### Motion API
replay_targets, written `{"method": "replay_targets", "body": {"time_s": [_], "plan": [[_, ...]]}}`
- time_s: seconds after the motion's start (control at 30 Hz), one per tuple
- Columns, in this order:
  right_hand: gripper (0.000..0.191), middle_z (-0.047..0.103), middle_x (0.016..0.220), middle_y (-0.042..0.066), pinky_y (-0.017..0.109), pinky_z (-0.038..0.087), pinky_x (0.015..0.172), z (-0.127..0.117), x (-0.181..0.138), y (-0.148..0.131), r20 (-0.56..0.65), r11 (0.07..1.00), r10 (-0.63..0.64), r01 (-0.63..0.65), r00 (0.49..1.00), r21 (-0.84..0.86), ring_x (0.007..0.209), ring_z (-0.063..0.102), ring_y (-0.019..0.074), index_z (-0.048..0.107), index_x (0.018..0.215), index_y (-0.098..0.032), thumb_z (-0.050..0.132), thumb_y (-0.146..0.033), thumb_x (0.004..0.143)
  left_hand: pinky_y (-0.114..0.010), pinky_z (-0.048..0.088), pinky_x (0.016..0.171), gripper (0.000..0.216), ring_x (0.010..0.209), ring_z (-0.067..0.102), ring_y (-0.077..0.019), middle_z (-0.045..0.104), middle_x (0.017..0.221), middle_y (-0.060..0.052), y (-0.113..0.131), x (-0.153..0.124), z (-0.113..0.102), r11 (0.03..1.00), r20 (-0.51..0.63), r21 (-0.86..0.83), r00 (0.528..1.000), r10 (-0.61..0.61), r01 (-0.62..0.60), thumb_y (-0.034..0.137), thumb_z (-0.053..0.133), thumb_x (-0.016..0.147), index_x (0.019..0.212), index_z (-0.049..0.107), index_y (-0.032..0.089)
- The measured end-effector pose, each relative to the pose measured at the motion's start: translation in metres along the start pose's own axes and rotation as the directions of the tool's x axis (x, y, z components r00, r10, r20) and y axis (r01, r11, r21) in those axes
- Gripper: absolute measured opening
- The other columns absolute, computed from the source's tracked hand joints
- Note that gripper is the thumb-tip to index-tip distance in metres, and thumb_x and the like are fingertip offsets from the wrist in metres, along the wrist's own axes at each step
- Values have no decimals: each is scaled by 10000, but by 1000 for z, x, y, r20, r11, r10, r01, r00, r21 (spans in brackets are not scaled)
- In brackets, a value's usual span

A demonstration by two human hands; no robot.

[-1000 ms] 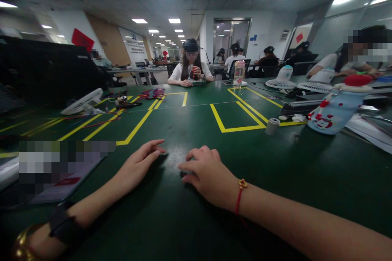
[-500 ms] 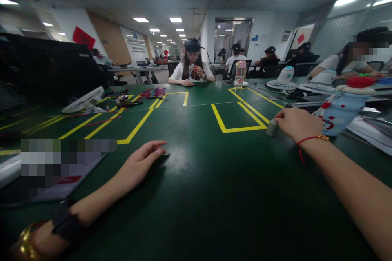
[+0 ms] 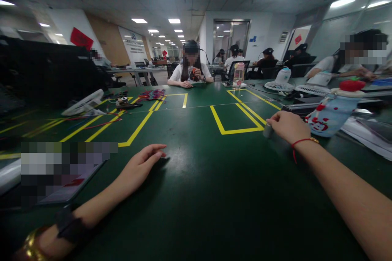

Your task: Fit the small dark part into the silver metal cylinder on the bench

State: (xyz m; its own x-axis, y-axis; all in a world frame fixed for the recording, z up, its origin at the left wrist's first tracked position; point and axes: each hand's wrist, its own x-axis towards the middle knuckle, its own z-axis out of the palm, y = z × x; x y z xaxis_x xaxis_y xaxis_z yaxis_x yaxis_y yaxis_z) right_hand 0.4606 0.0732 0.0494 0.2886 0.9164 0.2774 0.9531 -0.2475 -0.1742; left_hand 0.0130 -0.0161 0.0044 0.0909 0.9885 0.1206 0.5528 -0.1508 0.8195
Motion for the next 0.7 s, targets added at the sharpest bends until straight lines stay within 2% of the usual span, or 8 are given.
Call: {"method": "replay_targets", "body": {"time_s": [0.13, 0.27, 0.37, 0.43, 0.47, 0.57, 0.63, 0.7], "plan": [[285, 644, 852, 122, 331, 359, 657, 0, -6, 1, 0, 995, -45, 45, 999, 87, 746, 549, 205, 661, 820, -171, 558, -422, 732, -327, 419, 851, 347, 953, 599, -200, 654, 974, -32, 0, -1, -1, 1000, 3, -28, 1000, 4, -4, 385, 425, 874, 1146, 548, 209], [401, 634, 913, 155, 320, 398, 671, 0, -19, -8, -48, 973, -93, 101, 995, 210, 766, 562, 193, 606, 909, -112, 624, -441, 681, -324, 427, 834, 340, 942, 605, -200, 659, 956, -27, -1, 0, -2, 999, 3, -42, 1000, -2, 2, 387, 438, 868, 1132, 563, 212], [413, 622, 948, 153, 303, 437, 694, 2, -42, -43, -104, 934, -156, 181, 982, 307, 788, 577, 175, 556, 996, -96, 573, -425, 748, -328, 439, 816, 336, 921, 613, -202, 663, 939, -26, -1, 0, -2, 999, -2, -45, 1000, 2, -2, 384, 433, 870, 1121, 574, 212], [394, 614, 992, 116, 277, 462, 714, 5, -68, -79, -119, 867, -267, 292, 956, 403, 817, 587, 151, 527, 1053, -129, 569, -397, 768, -330, 445, 814, 329, 911, 617, -201, 667, 934, -29, -1, 0, -3, 999, -6, -46, 1000, 12, -12, 378, 433, 870, 1109, 582, 207], [364, 606, 1028, 89, 261, 469, 744, 6, -85, -99, -123, 817, -343, 361, 931, 451, 858, 587, 137, 519, 1065, -161, 572, -376, 775, -330, 448, 814, 323, 910, 617, -202, 669, 936, -30, -1, -1, -3, 999, -8, -44, 1000, 21, -21, 373, 436, 870, 1102, 588, 207], [283, 575, 1092, 69, 294, 462, 847, 9, -138, -150, -165, 443, -666, 563, 728, 697, 973, 559, 145, 518, 1034, -195, 592, -236, 765, -331, 459, 799, 285, 904, 613, -204, 672, 946, -35, 2, -4, -4, 998, -23, -11, 998, 65, -66, 347, 447, 873, 1061, 616, 215], [282, 557, 1121, 54, 294, 447, 887, 11, -166, -170, -146, 325, -754, 556, 641, 765, 1017, 538, 135, 506, 1040, -211, 566, -165, 769, -329, 460, 798, 246, 905, 602, -199, 665, 954, -37, 7, -8, -4, 992, -20, 14, 992, 128, -127, 315, 454, 878, 1021, 630, 221], [303, 547, 1134, 44, 296, 433, 911, 14, -180, -178, -113, 300, -776, 521, 621, 799, 1041, 523, 129, 494, 1059, -220, 548, -136, 773, -327, 450, 829, 211, 925, 585, -188, 652, 965, -35, 14, -13, -1, 978, 16, 20, 978, 208, -208, 277, 465, 880, 998, 632, 225]]}}
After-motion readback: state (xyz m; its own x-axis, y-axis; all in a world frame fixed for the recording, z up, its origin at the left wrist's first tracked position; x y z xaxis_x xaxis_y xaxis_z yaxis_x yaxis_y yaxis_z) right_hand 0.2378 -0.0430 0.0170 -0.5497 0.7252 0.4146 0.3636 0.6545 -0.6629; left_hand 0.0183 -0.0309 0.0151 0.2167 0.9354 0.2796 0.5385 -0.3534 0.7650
